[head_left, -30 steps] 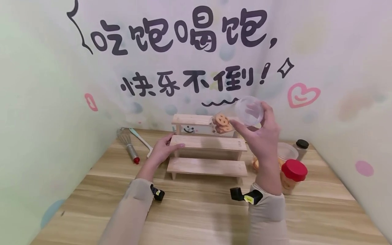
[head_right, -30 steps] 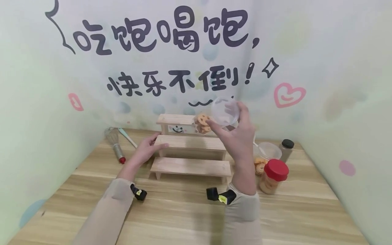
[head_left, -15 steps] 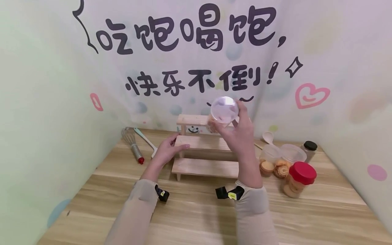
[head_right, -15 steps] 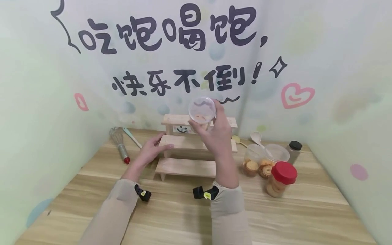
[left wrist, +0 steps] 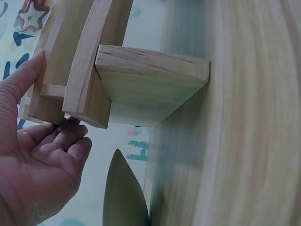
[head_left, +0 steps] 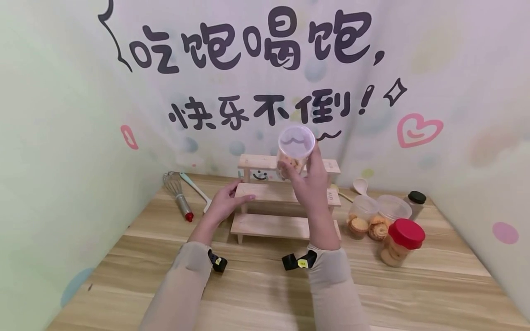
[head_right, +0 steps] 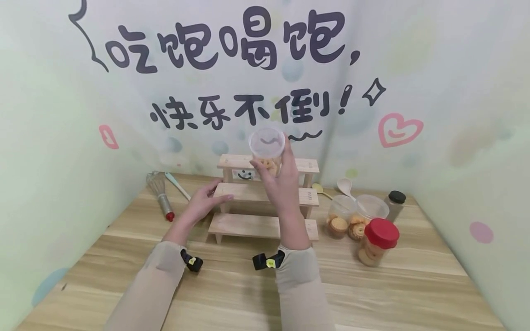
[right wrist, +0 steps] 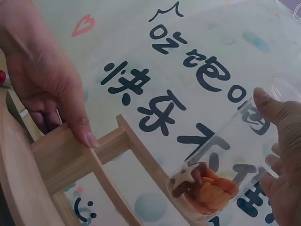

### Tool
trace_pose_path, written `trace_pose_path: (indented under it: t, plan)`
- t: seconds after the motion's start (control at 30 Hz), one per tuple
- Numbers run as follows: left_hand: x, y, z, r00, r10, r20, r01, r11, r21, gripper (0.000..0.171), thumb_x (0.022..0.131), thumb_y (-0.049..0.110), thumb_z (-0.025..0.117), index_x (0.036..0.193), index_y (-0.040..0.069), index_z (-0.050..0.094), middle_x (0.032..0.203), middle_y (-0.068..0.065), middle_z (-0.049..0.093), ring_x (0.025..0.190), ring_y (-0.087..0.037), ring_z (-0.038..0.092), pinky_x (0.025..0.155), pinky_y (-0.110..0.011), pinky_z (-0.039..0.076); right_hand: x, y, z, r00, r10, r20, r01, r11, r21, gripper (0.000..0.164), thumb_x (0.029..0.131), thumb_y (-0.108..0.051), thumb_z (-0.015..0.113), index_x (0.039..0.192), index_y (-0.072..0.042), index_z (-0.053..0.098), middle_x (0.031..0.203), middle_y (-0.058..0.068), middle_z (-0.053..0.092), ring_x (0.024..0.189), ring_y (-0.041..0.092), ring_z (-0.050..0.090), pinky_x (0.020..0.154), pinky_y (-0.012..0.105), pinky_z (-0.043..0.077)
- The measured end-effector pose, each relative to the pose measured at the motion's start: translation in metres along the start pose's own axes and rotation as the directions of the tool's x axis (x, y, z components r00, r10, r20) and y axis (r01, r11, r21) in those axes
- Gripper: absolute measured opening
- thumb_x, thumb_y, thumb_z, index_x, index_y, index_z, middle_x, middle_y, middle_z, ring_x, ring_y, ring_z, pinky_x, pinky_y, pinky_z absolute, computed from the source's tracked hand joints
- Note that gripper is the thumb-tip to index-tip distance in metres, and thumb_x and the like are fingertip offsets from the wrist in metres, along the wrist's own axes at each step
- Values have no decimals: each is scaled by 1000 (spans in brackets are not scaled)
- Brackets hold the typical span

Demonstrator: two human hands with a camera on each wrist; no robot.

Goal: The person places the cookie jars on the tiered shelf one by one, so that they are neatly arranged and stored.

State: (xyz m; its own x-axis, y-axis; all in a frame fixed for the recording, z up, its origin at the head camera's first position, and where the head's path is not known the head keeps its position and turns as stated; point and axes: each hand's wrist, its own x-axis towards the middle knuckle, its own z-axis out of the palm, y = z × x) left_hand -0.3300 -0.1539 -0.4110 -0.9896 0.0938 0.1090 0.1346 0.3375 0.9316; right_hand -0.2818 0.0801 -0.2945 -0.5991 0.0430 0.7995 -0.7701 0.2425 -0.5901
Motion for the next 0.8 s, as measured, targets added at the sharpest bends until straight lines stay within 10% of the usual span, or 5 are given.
trace_pose_path:
  t: [0.37, 0.8]
  plan:
    - [0, 1, -1, 1000, -1, 6, 1, 1000, -6, 93, 83, 49, 81, 158, 19, 35, 154, -11, 45, 138, -27, 47, 110, -44, 43, -9, 56, 12, 992, 85, 91, -73, 989, -126, 91, 90, -21, 78, 161, -23, 20, 150, 4, 48, 139, 20, 44, 115, 45, 36]
    - [-2, 0, -1, 1000, -9, 0, 9, 1000, -6, 97, 80, 53, 82, 158, 19, 35, 155, -11, 44, 139, -27, 46, 110, -43, 43, -4, 59, 17, 974, 199, 107, -186, 975, -121, 83, 88, -14, 80, 151, -13, 26, 157, 12, 40, 143, 29, 39, 117, 46, 33]
